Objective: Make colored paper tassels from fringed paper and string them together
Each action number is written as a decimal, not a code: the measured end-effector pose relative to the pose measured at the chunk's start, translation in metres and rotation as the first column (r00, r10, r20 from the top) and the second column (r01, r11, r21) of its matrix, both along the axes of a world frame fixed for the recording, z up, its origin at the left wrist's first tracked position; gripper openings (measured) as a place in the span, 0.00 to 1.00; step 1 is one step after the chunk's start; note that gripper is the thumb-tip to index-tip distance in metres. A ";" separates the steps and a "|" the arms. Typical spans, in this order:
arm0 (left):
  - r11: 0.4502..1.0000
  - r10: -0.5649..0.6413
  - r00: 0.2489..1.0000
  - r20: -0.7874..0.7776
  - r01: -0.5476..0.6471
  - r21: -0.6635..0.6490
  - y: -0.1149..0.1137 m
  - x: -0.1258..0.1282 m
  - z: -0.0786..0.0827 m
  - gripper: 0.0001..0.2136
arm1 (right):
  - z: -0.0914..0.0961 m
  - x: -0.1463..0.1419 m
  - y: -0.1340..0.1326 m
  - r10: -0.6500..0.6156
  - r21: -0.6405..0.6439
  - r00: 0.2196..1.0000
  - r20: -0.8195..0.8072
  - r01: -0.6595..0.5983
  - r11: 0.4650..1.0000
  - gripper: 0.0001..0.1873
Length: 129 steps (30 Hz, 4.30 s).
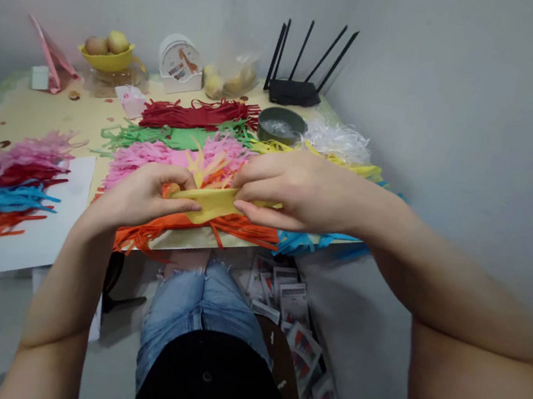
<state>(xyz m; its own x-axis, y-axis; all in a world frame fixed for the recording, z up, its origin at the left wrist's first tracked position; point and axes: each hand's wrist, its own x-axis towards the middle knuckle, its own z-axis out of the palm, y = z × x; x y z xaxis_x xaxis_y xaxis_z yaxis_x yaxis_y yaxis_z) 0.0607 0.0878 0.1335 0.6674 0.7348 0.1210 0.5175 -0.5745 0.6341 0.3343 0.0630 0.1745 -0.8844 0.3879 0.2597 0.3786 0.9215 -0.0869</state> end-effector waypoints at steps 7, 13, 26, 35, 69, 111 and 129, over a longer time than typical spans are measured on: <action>0.910 0.243 0.959 -0.144 -0.174 0.377 -0.018 0.008 0.004 0.08 | 0.008 -0.028 0.000 -0.199 -0.023 0.951 -0.238 0.199 0.980 0.15; 0.886 0.333 0.920 -0.206 -0.231 0.402 -0.029 -0.011 0.007 0.10 | -0.023 -0.012 0.026 -0.392 -0.155 0.919 0.048 0.395 0.905 0.07; 0.963 0.201 0.977 -0.074 -0.183 0.198 -0.029 -0.023 0.006 0.11 | -0.039 -0.052 0.029 -0.242 -0.384 0.965 -0.105 0.185 0.905 0.06; 0.892 0.446 0.683 0.579 -0.283 -0.353 -0.026 -0.026 -0.036 0.09 | -0.064 -0.040 0.013 -0.482 -0.827 0.730 -0.484 -0.202 0.524 0.11; 0.889 0.432 0.801 0.413 -0.455 -0.048 -0.052 -0.016 -0.047 0.07 | -0.077 -0.041 -0.007 -0.567 -0.585 0.641 -0.517 0.218 0.781 0.05; 0.915 0.334 0.848 0.411 -0.396 0.074 -0.052 -0.019 -0.042 0.11 | -0.069 -0.043 -0.008 -0.543 -0.655 0.677 -0.497 0.118 0.746 0.11; 0.945 0.217 0.936 0.276 -0.272 0.181 -0.046 -0.024 -0.019 0.07 | -0.066 -0.048 -0.007 -0.505 -0.592 0.725 -0.468 0.168 0.789 0.11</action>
<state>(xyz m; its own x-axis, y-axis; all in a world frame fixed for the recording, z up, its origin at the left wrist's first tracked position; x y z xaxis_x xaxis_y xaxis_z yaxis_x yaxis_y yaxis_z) 0.0369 0.0417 0.1143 0.3982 0.8095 0.4314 0.5001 -0.5858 0.6377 0.2861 0.0556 0.1081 -0.4030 0.8436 0.3548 0.3709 0.5050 -0.7794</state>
